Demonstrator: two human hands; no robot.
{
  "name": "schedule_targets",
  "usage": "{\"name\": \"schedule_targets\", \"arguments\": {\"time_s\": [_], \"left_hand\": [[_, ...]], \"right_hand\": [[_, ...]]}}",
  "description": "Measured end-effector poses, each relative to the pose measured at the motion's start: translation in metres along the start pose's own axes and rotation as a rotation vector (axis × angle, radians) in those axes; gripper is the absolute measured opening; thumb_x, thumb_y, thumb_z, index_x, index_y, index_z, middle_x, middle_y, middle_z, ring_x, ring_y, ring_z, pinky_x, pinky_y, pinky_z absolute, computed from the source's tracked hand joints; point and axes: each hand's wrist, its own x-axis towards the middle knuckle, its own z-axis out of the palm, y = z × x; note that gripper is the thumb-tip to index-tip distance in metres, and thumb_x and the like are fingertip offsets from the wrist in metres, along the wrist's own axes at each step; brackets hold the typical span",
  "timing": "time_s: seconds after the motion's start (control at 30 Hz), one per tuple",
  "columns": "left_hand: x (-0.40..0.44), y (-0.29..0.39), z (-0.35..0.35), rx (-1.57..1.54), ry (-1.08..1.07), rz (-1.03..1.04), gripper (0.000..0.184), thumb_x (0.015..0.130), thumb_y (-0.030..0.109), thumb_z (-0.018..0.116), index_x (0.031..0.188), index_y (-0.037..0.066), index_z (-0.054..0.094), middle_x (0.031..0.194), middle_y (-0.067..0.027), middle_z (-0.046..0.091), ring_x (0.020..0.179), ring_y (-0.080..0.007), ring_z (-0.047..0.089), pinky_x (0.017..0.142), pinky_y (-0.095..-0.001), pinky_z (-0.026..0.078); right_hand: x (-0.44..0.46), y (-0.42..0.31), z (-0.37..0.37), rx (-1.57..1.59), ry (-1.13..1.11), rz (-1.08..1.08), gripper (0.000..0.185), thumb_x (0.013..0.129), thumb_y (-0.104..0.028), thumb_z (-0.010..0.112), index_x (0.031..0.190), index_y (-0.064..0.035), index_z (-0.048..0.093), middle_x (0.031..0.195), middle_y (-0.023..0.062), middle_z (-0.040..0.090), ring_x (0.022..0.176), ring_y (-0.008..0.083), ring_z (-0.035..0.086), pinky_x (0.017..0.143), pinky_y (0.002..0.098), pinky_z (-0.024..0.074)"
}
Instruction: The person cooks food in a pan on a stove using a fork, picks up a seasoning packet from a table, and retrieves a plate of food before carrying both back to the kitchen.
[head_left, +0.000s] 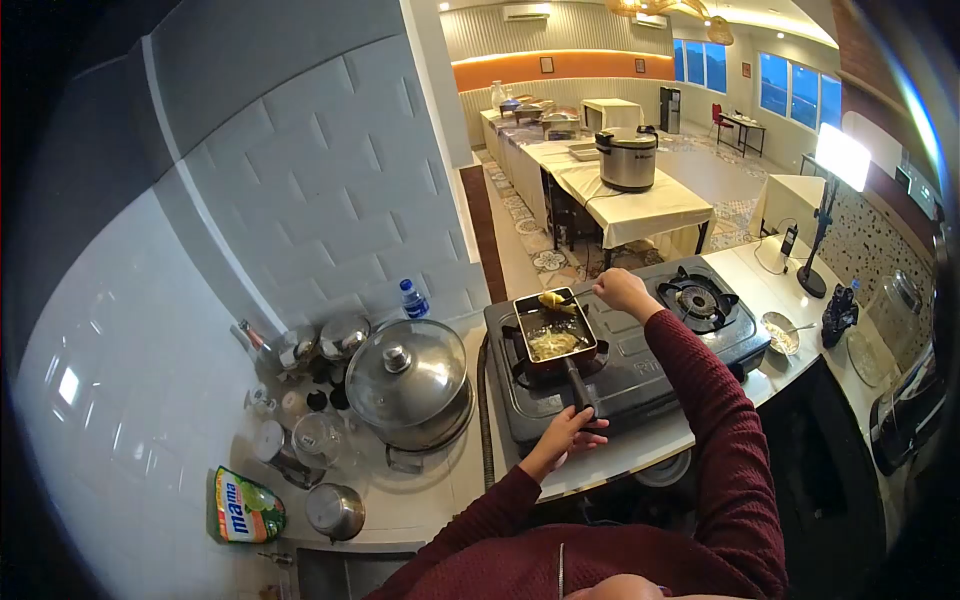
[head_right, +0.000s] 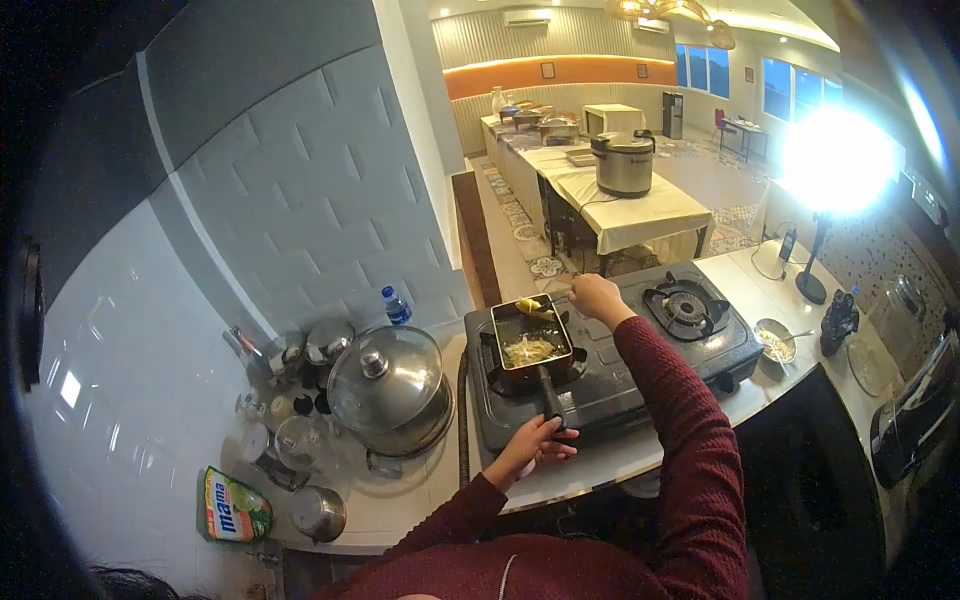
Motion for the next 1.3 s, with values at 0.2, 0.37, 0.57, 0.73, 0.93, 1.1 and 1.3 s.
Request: {"name": "schedule_targets", "arguments": {"time_s": [0.2,0.37,0.57,0.73,0.93,1.1,1.3], "left_hand": [[-0.003,0.002,0.002,0.019,0.008,0.005,0.027,0.090,0.034,0.050,0.097,0.010,0.041,0.101,-0.0104,0.061,0.079,-0.0206,0.064,0.064,-0.0281,0.050],[-0.001,0.001,0.001,0.016,0.005,-0.007,0.027,0.090,0.034,0.050,0.098,0.010,0.040,0.101,-0.0102,0.062,0.078,-0.0202,0.064,0.064,-0.0276,0.051],[-0.002,0.002,0.002,0.005,-0.001,0.009,0.028,0.090,0.034,0.050,0.100,0.010,0.040,0.101,-0.0097,0.061,0.079,-0.0193,0.064,0.065,-0.0271,0.050],[-0.004,0.003,0.003,0.015,0.007,0.003,0.029,0.090,0.034,0.050,0.100,0.009,0.040,0.101,-0.0100,0.061,0.079,-0.0195,0.063,0.066,-0.0277,0.050],[-0.006,0.004,0.004,-0.003,0.015,-0.012,0.030,0.090,0.034,0.050,0.100,0.008,0.039,0.103,-0.0123,0.060,0.079,-0.0210,0.064,0.066,-0.0301,0.051],[-0.006,0.005,0.005,-0.006,0.011,-0.008,0.029,0.090,0.034,0.049,0.098,0.009,0.038,0.101,-0.0113,0.060,0.079,-0.0208,0.063,0.065,-0.0275,0.051],[-0.007,0.003,0.004,0.001,0.017,-0.004,0.029,0.090,0.034,0.049,0.098,0.009,0.038,0.101,-0.0113,0.060,0.079,-0.0208,0.063,0.065,-0.0279,0.051]], "right_hand": [[0.006,0.010,0.005,-0.070,0.084,-0.013,0.025,0.078,-0.027,0.053,0.081,-0.0068,0.067,0.082,0.0163,0.063,0.082,0.0322,0.060,0.070,0.0427,0.0478],[0.001,0.008,0.004,-0.065,0.251,-0.068,0.019,0.076,-0.024,0.055,0.077,-0.0090,0.067,0.081,0.0118,0.059,0.084,0.0297,0.057,0.070,0.0405,0.0473],[-0.016,-0.010,-0.005,-0.240,0.543,-0.295,0.008,0.072,-0.015,0.056,0.070,-0.0080,0.057,0.078,0.0073,0.049,0.081,0.0238,0.052,0.068,0.0361,0.0437],[-0.016,-0.018,0.012,-0.414,0.566,-0.381,0.004,0.071,-0.013,0.053,0.069,-0.0102,0.055,0.080,0.0040,0.049,0.080,0.0191,0.051,0.065,0.0316,0.0412],[-0.022,-0.028,0.025,-0.454,0.521,-0.444,0.005,0.071,-0.015,0.052,0.070,-0.0109,0.055,0.081,0.0035,0.050,0.083,0.0175,0.051,0.067,0.0303,0.0414],[-0.031,-0.032,0.018,-0.363,0.503,-0.453,0.006,0.071,-0.014,0.052,0.072,-0.0093,0.056,0.084,0.0041,0.051,0.086,0.0190,0.052,0.072,0.0315,0.0405],[-0.046,-0.036,-0.002,-0.152,0.494,-0.418,0.011,0.066,-0.014,0.061,0.074,-0.0086,0.057,0.084,0.0060,0.051,0.088,0.0218,0.052,0.075,0.0339,0.0391]]}}
